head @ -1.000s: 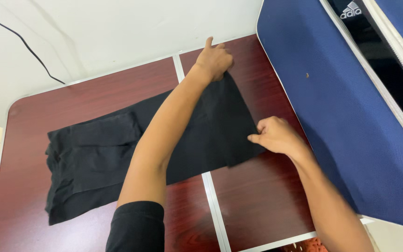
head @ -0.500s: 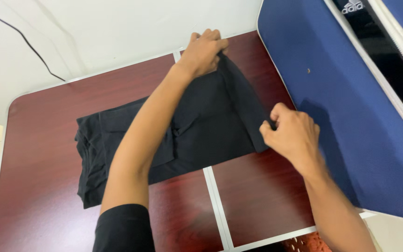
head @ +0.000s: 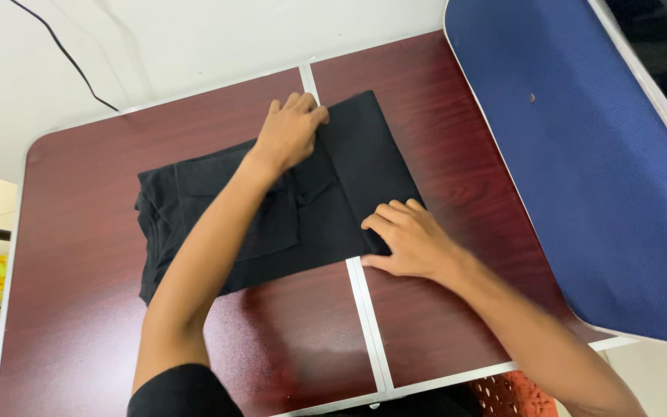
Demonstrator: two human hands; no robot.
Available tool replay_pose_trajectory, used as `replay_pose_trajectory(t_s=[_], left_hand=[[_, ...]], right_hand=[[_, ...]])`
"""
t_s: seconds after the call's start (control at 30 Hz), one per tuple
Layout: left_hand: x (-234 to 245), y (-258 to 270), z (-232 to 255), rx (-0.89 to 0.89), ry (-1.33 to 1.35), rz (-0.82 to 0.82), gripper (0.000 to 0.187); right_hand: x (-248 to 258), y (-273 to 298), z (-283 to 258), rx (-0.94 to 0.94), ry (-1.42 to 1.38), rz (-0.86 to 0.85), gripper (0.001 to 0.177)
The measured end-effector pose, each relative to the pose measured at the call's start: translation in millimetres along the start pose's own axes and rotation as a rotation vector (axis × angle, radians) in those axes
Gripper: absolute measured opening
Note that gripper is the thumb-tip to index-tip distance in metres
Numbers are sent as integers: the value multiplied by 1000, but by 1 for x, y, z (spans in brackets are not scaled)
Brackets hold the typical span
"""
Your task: The person folds a black pair of pants on a wooden table. They smooth the fabric, fold the legs together, fold the garment in half, and then fold it into a compact rectangular shape.
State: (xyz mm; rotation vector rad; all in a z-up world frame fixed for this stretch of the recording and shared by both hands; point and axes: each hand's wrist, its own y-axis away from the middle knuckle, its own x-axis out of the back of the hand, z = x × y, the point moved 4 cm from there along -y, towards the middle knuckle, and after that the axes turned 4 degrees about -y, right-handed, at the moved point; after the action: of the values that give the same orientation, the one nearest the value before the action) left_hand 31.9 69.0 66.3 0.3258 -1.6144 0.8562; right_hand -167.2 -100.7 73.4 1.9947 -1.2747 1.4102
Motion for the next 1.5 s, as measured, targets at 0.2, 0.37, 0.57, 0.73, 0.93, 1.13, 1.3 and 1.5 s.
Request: replay_pose_trajectory(t_s=[0.2, 0.37, 0.57, 0.73, 0.93, 1.13, 1.3, 1.5], left_hand=[[43, 66, 103, -23, 355, 78, 28], [43, 99, 149, -127, 414, 115, 45], [22, 110, 153, -176, 481, 188, 13], [23, 112, 151, -198, 559, 301, 9], [22, 118, 156, -247, 429, 262, 5], [17, 120, 151, -154, 657, 143, 7], [15, 119, 149, -128, 693, 98, 9], [14, 121, 149, -120, 714, 90, 7]], right_hand=[[41, 8, 38, -267, -86, -166, 54], [39, 10, 50, -465, -213, -276, 47], [31, 11, 61, -503, -271, -264, 31], [27, 13, 67, -332, -344, -115, 14], [19, 9, 58, -373, -264, -212, 15], [33, 3, 43, -228, -131, -178, 15], [11, -23, 35, -120, -153, 75, 28], [-38, -93, 57, -116, 172, 8, 67]])
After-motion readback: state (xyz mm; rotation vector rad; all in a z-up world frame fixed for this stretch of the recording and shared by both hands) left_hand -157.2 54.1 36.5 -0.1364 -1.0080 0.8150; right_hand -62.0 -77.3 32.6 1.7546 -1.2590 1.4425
